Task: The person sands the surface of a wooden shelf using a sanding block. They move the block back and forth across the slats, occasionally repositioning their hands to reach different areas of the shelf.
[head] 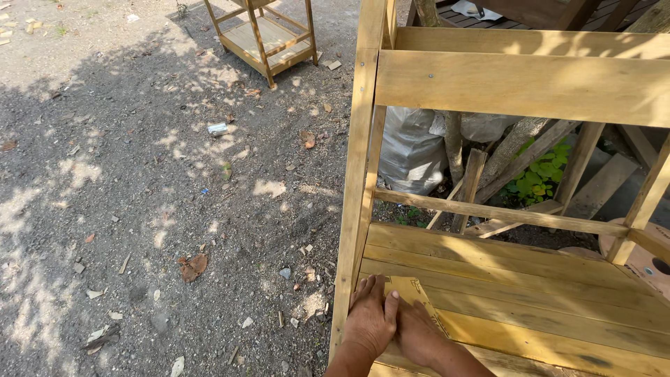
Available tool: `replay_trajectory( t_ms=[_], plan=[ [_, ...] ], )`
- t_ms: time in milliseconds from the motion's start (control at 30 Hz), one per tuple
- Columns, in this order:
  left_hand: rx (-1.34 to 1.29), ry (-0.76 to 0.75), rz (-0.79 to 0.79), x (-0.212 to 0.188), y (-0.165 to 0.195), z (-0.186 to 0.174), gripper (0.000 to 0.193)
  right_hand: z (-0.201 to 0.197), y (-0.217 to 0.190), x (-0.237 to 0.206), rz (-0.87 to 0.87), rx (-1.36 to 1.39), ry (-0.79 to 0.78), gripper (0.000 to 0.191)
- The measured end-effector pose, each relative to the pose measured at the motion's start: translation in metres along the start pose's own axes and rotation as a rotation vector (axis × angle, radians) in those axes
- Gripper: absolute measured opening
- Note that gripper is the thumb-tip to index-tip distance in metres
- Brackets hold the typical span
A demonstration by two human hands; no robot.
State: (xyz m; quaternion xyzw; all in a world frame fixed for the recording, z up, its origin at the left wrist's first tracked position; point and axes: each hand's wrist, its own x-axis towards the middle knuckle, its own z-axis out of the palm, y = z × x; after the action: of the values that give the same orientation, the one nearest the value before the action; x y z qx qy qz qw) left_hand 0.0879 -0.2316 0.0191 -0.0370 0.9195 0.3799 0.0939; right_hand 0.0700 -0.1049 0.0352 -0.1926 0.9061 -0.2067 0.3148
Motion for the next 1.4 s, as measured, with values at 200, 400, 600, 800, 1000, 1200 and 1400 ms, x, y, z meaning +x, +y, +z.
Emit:
replay_trajectory(
  t_ms=[200,400,600,800,1000,1200,1400],
  plan=[
    [0.186,-0.136,0.252,-0.013,0.007,-0.029,0.058,0.035,0.011,0.022,-0.126,0.061,0.211,0.030],
    [0.654,-0.054,0.671,-0.017,0.026,-0.081,0.052,0.037,-0.022,0.042,-0.198,-0.074,0.180,0.030],
    [0.919,0.140,0.629,0.011,0.042,-0.137,0.053,0.035,-0.053,-0.005,-0.039,0.115,0.200,0.036],
    [0.808,0.423,0.731,0.044,0.048,-0.144,0.069,0.041,-0.049,0.044,-0.006,-0.045,0.173,0.036],
    [0.612,0.502,0.781,0.057,0.037,-0.136,0.075,0.052,-0.028,0.016,-0.002,0.009,0.162,0.039],
    [0.565,0.502,0.839,0.059,0.027,-0.135,0.064,0.029,-0.064,0.052,0.242,-0.063,0.059,0.033],
    [0.608,0.488,0.851,0.061,0.025,-0.136,0.062,0.038,-0.046,0.022,0.063,0.026,0.124,0.039]
  ],
)
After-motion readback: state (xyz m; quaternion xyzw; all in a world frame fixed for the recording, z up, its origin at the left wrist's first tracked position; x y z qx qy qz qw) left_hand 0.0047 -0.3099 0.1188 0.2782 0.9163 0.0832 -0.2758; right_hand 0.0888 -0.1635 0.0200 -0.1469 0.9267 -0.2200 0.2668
